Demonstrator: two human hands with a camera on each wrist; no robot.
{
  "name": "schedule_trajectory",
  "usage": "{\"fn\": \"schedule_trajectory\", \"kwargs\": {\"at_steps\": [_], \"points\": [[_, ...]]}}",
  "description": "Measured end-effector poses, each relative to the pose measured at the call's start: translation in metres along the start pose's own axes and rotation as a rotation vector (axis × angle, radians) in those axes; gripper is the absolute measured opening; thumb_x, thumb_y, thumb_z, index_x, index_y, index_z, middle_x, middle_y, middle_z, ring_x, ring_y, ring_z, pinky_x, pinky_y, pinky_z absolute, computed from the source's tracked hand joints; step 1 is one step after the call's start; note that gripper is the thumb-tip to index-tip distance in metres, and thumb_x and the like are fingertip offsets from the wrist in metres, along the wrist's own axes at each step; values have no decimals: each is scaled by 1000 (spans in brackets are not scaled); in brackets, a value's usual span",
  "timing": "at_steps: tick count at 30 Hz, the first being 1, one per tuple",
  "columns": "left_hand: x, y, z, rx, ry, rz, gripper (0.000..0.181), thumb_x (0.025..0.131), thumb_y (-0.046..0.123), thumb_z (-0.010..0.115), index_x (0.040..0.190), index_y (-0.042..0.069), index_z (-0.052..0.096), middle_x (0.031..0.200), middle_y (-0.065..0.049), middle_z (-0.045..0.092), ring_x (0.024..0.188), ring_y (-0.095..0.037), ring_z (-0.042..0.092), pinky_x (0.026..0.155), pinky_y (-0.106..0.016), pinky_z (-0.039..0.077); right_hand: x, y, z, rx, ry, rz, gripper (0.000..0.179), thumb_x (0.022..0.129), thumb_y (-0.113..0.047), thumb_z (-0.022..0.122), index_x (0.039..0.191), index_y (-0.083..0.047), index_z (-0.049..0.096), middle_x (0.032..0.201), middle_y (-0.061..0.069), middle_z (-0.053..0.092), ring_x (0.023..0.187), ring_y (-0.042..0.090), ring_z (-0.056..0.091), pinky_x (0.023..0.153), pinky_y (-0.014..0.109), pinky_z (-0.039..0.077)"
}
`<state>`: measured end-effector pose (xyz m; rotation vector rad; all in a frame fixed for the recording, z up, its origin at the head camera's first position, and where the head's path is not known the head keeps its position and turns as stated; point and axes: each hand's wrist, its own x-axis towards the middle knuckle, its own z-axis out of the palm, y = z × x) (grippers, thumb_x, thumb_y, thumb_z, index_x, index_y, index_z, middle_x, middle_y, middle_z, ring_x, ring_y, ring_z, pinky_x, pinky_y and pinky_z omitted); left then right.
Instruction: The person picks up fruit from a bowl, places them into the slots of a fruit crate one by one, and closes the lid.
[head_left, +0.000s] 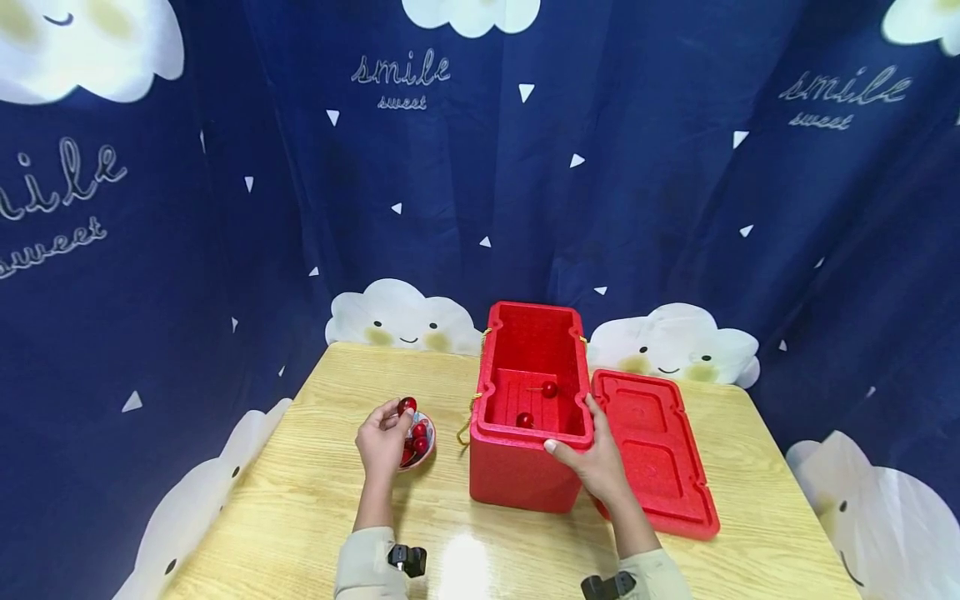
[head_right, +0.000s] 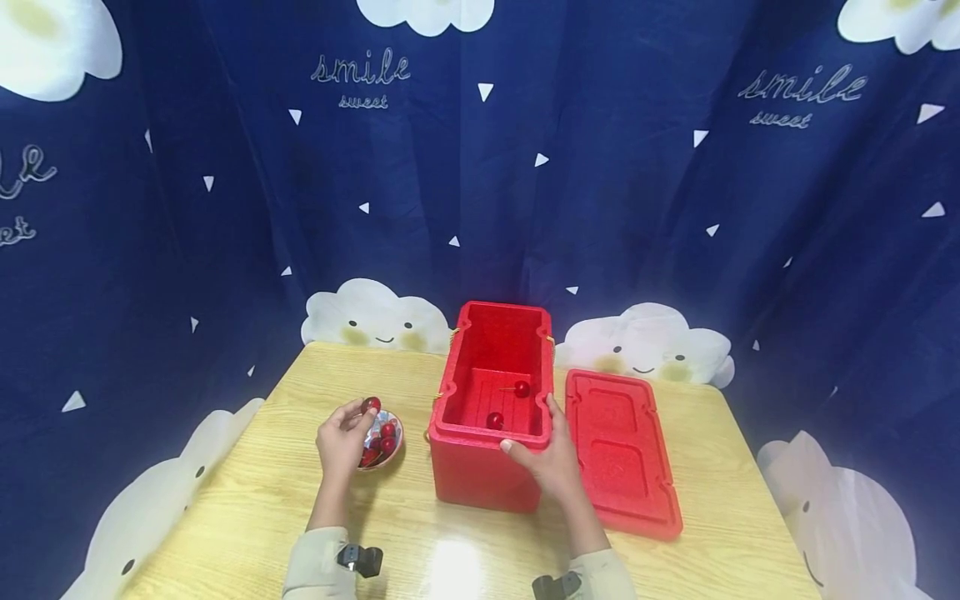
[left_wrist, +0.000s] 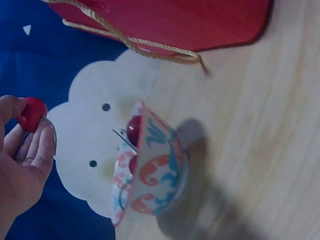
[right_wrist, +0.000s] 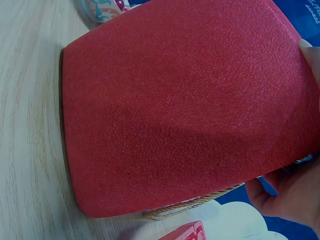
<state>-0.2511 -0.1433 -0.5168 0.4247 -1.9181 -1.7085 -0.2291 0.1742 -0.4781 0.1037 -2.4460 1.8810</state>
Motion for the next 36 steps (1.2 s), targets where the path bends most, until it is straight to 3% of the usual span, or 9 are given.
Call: {"fn": "schedule_trajectory", "kwargs": {"at_steps": [6, 13, 16, 24, 31, 36], "points": [[-1, 13, 3, -26, -5, 20, 27, 77, 11, 75, 103, 3, 69, 94, -10, 68, 75, -14, 61, 58, -19, 49, 0, -1, -1, -14, 11, -7, 100, 72, -27, 80, 148, -19, 16, 137, 14, 37, 117, 31, 44, 86, 41, 46], [-3, 28, 9, -42, -24, 80, 27, 78, 11, 75, 102, 2, 69, 92, -11, 67, 78, -19, 61, 61, -19, 50, -14, -36, -2, 12, -16, 26, 97, 75, -16, 77, 148, -10, 14, 139, 20, 34, 120, 37, 41, 91, 42, 42], [-3, 32, 10, -31, -33, 119, 27, 78, 11, 76, 102, 2, 69, 92, -11, 67, 79, -20, 61, 65, -18, 49, -11, -30, -2, 18, -21, 13, 98, 75, -16, 78, 148, -9, 13, 139, 21, 34, 120, 39, 40, 90, 43, 42], [-6, 48, 17, -47, -73, 177, 25, 77, 8, 75, 100, 1, 69, 90, -9, 68, 80, -20, 62, 71, -24, 48, 0, 0, -1, 2, -2, 7, 101, 72, -25, 81, 149, -20, 14, 141, 13, 33, 121, 31, 41, 91, 42, 43], [-7, 55, 26, -43, -123, 234, 24, 77, 11, 76, 99, 3, 69, 90, -7, 68, 79, -20, 63, 75, -37, 49, -2, -9, -2, 21, -14, 24, 101, 72, -21, 81, 148, -16, 15, 141, 16, 34, 122, 36, 40, 91, 43, 42], [-5, 60, 32, -51, -147, 246, 24, 77, 13, 76, 99, 5, 70, 90, -5, 68, 81, -19, 63, 76, -39, 49, -4, -10, -2, 15, -15, 31, 101, 72, -20, 81, 148, -15, 14, 142, 17, 32, 122, 37, 40, 92, 44, 41]]}}
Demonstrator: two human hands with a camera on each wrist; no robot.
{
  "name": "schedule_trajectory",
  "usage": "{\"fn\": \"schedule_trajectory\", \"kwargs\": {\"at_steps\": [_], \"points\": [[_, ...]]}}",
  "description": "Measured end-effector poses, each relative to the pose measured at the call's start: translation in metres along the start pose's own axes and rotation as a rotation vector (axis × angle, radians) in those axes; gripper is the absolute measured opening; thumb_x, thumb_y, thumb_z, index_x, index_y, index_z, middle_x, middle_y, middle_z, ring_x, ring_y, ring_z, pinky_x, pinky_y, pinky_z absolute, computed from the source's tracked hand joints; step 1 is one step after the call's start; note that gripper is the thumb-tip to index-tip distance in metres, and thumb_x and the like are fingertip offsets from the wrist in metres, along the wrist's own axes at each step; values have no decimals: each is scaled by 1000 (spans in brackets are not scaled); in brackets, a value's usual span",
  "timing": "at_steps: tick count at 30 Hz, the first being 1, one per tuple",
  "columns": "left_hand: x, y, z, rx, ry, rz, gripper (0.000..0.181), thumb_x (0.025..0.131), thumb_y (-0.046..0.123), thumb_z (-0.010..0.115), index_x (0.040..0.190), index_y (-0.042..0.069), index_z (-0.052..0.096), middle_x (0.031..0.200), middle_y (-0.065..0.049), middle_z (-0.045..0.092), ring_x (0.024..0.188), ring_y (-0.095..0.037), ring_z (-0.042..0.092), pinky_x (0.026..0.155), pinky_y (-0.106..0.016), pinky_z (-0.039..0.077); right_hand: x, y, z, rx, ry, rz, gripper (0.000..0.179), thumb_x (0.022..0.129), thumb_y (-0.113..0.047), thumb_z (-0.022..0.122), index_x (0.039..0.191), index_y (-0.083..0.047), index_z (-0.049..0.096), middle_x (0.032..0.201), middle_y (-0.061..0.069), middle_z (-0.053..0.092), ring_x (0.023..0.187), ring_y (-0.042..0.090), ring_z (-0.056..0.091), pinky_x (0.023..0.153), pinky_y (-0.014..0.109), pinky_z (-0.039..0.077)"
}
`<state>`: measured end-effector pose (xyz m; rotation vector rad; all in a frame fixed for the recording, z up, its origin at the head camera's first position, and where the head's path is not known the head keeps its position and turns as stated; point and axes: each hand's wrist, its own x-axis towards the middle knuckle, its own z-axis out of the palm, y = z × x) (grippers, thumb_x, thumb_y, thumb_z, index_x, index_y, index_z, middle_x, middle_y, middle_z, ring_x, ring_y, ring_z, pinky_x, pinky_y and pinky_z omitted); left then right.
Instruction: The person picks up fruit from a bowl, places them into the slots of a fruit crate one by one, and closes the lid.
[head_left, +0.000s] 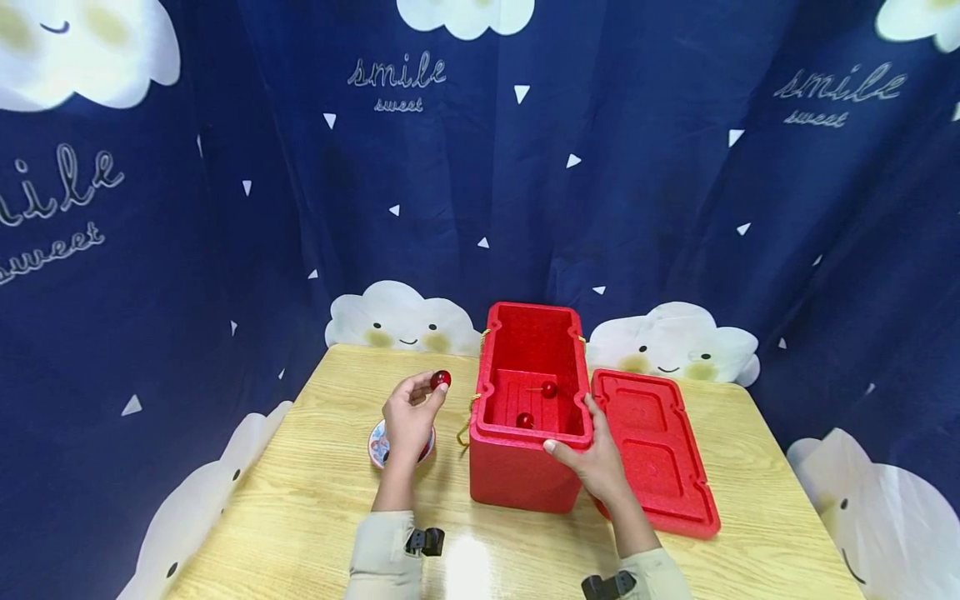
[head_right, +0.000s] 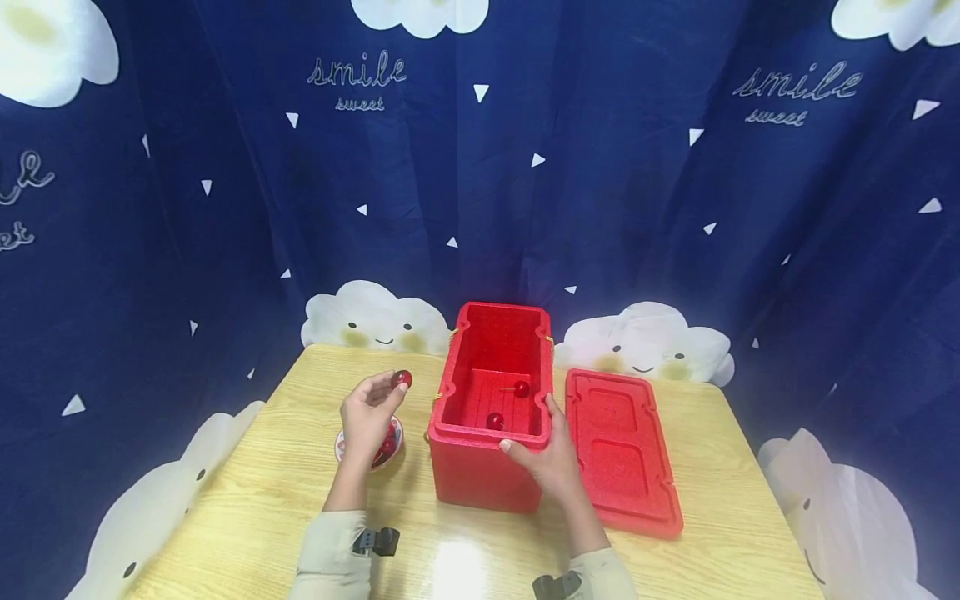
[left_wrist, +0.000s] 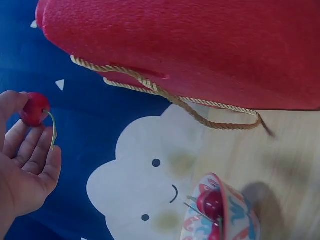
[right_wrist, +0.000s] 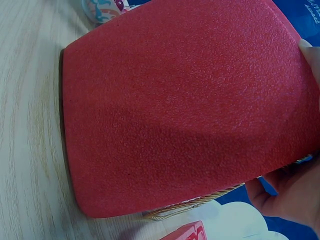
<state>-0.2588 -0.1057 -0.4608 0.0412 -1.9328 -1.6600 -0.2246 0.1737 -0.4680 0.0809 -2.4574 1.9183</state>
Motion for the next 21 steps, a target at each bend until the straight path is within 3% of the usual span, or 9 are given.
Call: {"fn": "schedule_trajectory", "kwargs": {"at_steps": [7, 15, 21], "points": [[10, 15, 9, -8, -10, 29, 25, 77, 12, 76, 100, 4, 69, 91, -7, 68, 82, -20, 63, 77, -40, 49, 2, 8, 1, -32, 18, -18, 101, 71, -29, 81, 148, -21, 15, 139, 13, 36, 119, 30, 42, 88, 42, 45], [21, 29, 20, -61, -17, 59, 28, 75, 7, 77, 100, -1, 69, 91, -12, 68, 82, -28, 63, 78, -46, 48, -9, -21, 2, -7, -1, -11, 98, 74, -18, 78, 147, -9, 14, 139, 20, 34, 119, 37, 41, 89, 44, 44], [30, 37, 26, -93, -37, 116, 31, 75, 9, 77, 101, -4, 68, 93, -17, 67, 81, -33, 63, 77, -49, 47, -13, -28, 2, -10, 4, 5, 96, 75, -17, 78, 147, -10, 15, 139, 20, 35, 119, 35, 42, 89, 43, 45]]}}
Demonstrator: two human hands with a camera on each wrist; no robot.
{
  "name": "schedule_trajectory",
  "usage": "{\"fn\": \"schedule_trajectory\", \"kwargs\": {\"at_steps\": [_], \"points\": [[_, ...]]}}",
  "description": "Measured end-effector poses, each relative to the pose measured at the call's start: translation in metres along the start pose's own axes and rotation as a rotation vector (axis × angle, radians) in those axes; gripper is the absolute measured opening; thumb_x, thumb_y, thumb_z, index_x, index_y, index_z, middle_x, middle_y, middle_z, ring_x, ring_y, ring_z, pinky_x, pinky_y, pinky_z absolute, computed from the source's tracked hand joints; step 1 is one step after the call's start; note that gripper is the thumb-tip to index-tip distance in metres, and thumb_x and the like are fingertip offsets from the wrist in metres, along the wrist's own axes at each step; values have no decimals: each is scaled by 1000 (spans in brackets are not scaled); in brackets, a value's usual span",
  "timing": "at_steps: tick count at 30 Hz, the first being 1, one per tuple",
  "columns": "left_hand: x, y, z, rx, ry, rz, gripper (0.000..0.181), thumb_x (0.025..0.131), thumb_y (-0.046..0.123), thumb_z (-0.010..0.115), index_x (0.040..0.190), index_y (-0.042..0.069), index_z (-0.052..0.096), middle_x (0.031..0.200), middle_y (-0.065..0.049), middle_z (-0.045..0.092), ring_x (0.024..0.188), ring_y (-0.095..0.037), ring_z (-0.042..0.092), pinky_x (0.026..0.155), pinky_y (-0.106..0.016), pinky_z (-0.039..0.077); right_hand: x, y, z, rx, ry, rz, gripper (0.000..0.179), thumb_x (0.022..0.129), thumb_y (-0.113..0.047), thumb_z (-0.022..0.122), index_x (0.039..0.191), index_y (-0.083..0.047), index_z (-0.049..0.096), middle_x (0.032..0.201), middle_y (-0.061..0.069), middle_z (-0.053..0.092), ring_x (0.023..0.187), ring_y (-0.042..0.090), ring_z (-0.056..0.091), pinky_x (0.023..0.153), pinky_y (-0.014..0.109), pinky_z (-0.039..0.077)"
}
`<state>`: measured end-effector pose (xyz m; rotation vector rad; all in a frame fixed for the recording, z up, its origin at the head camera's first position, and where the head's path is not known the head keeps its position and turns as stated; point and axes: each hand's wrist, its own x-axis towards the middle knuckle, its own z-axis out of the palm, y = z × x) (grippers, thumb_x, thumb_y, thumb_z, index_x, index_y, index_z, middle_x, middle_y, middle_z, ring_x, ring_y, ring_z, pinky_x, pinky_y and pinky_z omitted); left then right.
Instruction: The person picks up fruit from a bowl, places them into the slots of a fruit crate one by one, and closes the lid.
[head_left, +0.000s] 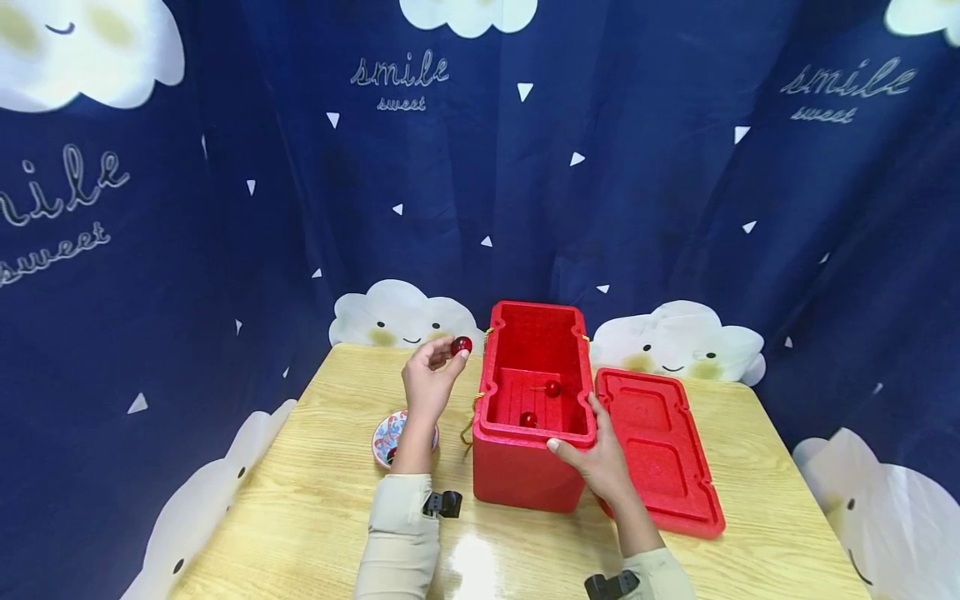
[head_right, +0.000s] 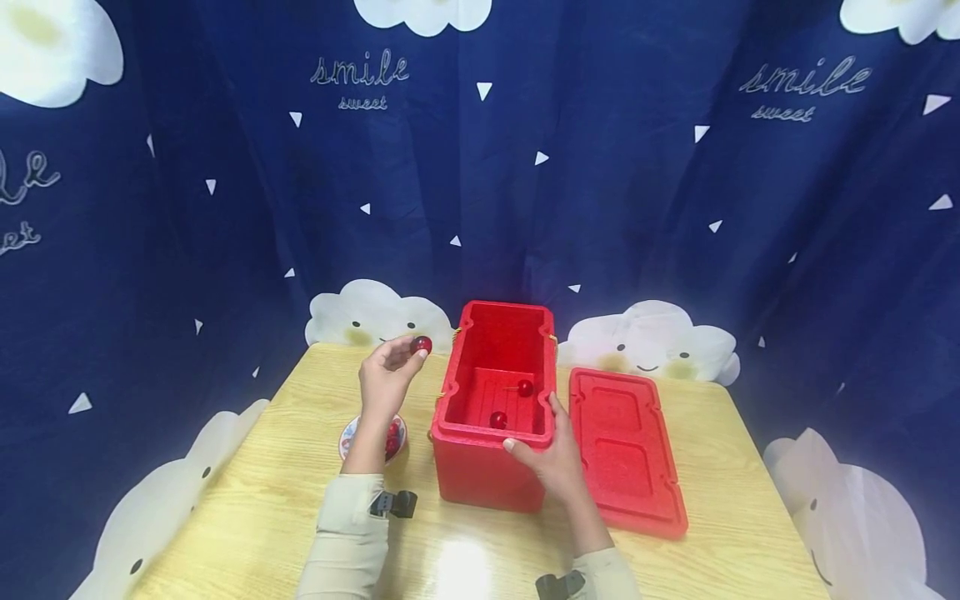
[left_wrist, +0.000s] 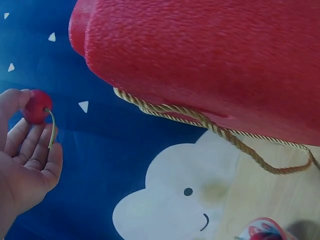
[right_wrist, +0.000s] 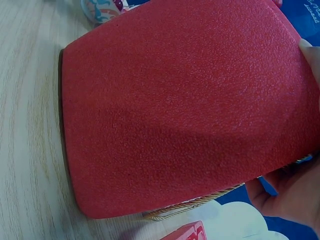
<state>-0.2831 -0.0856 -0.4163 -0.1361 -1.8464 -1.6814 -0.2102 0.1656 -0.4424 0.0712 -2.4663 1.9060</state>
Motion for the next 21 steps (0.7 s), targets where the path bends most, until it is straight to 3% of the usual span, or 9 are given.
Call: {"fn": "schedule_trajectory", "kwargs": {"at_steps": [12, 18, 21], "points": [[21, 11, 16, 52, -42, 36, 26, 76, 12, 76, 99, 1, 70, 89, -8, 65, 78, -22, 63, 74, -38, 50, 0, 3, 0, -7, -2, -3, 97, 74, -18, 78, 148, -10, 15, 139, 19, 34, 119, 35, 42, 90, 44, 44], [32, 16, 23, 22, -93, 37, 26, 76, 11, 75, 99, 0, 70, 89, -11, 67, 80, -24, 63, 76, -42, 50, 1, 1, 1, -8, -4, -12, 97, 75, -18, 78, 148, -9, 14, 139, 21, 34, 119, 35, 42, 91, 43, 42], [37, 18, 27, 25, -113, 32, 26, 76, 11, 76, 98, 0, 70, 88, -11, 67, 80, -24, 62, 75, -38, 50, 6, 13, 1, 2, -3, -14, 99, 74, -20, 79, 148, -12, 13, 140, 19, 33, 120, 34, 41, 91, 42, 42]]}}
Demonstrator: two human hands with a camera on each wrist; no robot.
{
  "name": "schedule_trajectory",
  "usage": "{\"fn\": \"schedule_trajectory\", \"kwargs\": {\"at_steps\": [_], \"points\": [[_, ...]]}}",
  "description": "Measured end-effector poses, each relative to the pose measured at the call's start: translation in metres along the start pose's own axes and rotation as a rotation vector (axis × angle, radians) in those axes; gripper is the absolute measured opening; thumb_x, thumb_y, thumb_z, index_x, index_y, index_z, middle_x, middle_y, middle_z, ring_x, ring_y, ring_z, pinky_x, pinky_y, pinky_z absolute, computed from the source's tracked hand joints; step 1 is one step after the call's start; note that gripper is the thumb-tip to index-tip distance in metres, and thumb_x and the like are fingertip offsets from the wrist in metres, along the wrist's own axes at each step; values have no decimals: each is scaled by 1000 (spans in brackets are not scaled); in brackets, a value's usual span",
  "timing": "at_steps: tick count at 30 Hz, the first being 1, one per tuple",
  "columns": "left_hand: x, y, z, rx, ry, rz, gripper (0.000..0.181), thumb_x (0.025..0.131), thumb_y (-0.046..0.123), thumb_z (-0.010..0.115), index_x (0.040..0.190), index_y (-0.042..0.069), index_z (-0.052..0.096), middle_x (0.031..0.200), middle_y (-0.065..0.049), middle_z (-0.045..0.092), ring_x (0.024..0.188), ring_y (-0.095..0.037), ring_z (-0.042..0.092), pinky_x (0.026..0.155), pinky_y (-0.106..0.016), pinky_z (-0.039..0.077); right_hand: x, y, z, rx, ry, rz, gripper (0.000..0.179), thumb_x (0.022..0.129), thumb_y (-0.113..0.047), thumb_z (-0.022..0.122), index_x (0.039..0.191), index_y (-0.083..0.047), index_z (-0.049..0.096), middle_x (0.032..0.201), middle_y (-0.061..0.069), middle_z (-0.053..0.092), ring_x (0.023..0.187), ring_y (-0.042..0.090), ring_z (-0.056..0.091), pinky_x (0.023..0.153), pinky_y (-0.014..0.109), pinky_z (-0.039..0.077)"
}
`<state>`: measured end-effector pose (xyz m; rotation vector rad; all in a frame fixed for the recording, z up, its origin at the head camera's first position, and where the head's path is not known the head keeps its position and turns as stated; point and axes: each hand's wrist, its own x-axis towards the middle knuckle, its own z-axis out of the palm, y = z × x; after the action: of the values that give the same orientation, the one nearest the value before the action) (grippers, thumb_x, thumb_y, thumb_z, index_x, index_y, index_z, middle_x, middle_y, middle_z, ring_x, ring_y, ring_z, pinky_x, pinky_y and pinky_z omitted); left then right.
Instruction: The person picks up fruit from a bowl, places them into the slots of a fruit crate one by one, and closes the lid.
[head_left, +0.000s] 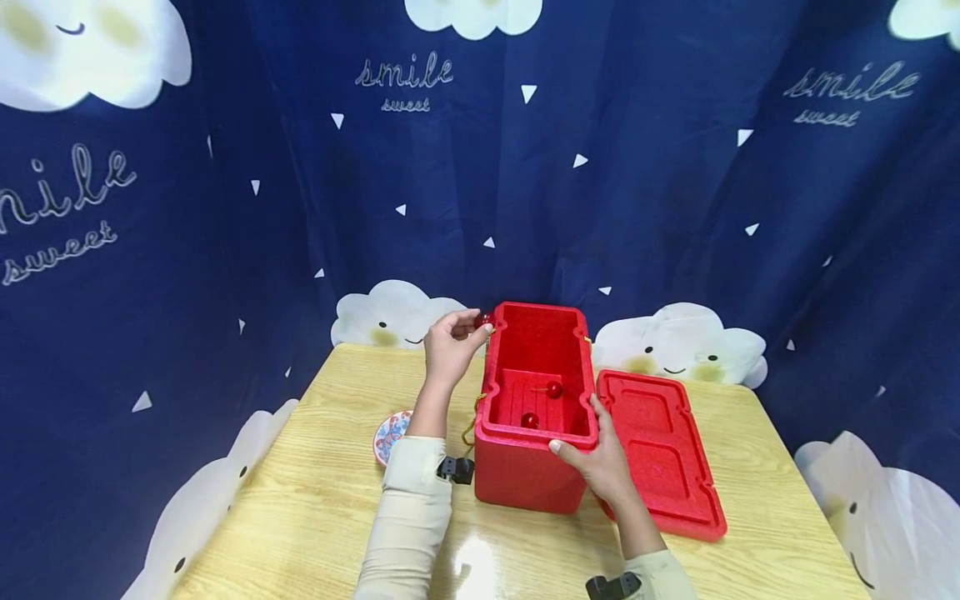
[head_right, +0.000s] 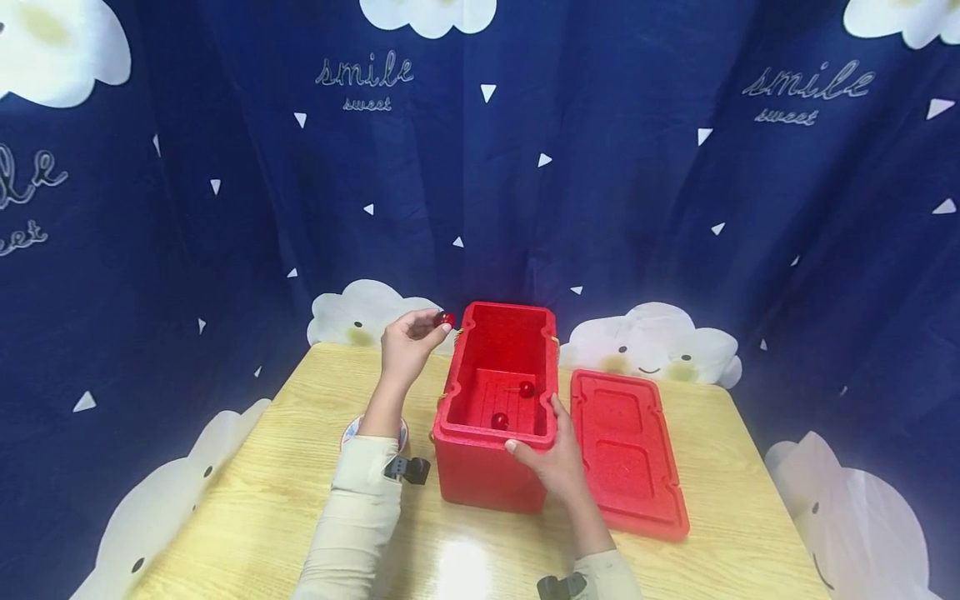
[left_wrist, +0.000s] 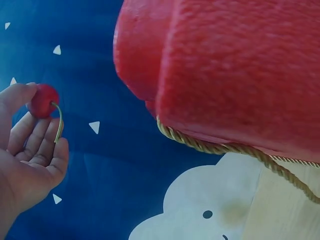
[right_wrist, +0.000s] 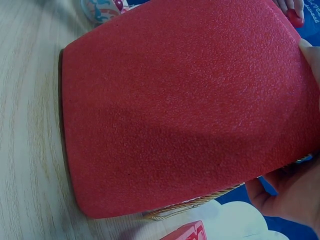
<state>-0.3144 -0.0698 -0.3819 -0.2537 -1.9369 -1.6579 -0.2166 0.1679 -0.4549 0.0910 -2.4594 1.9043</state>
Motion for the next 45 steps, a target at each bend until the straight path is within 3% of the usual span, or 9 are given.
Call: {"fn": "schedule_trajectory", "kwargs": {"at_steps": [5, 14, 19, 34, 41, 45], "points": [[11, 2, 6, 23, -33, -40, 26, 75, 13, 76, 98, 2, 70, 86, -8, 67, 77, -20, 62, 70, -29, 49, 9, 22, -1, 2, 8, -10, 102, 73, -24, 80, 149, -19, 12, 142, 15, 33, 120, 31, 41, 91, 40, 41], [28, -2, 13, 56, -135, -111, 28, 76, 12, 75, 101, 1, 69, 91, -8, 69, 78, -19, 64, 69, -28, 51, 9, 16, -2, 24, -6, 1, 101, 73, -19, 81, 148, -14, 14, 141, 18, 33, 120, 34, 41, 91, 42, 41], [41, -6, 13, 69, -207, -161, 28, 77, 12, 75, 103, 3, 69, 93, -7, 69, 82, -18, 63, 71, -28, 50, 9, 21, 1, 16, 4, -23, 101, 73, -22, 81, 148, -17, 14, 141, 15, 34, 120, 32, 43, 91, 40, 41], [59, -15, 23, 130, -479, -241, 30, 78, 6, 73, 106, 0, 68, 93, -11, 67, 80, -19, 62, 71, -27, 50, 10, 30, 4, -16, 5, -7, 102, 71, -31, 81, 148, -23, 15, 140, 11, 34, 120, 31, 41, 87, 43, 46], [60, -22, 28, 86, -666, -394, 27, 79, 9, 72, 105, 2, 69, 95, -5, 68, 86, -18, 60, 78, -35, 49, 7, 26, 0, -24, 7, -8, 102, 73, -28, 80, 149, -19, 13, 141, 14, 33, 120, 31, 41, 90, 42, 43], [61, -25, 28, 46, -754, -457, 28, 80, 9, 71, 107, 4, 69, 99, -4, 67, 89, -20, 59, 83, -41, 47, 4, 12, -1, -6, -9, -2, 101, 74, -24, 79, 149, -14, 12, 142, 18, 31, 121, 34, 39, 91, 43, 43]]}}
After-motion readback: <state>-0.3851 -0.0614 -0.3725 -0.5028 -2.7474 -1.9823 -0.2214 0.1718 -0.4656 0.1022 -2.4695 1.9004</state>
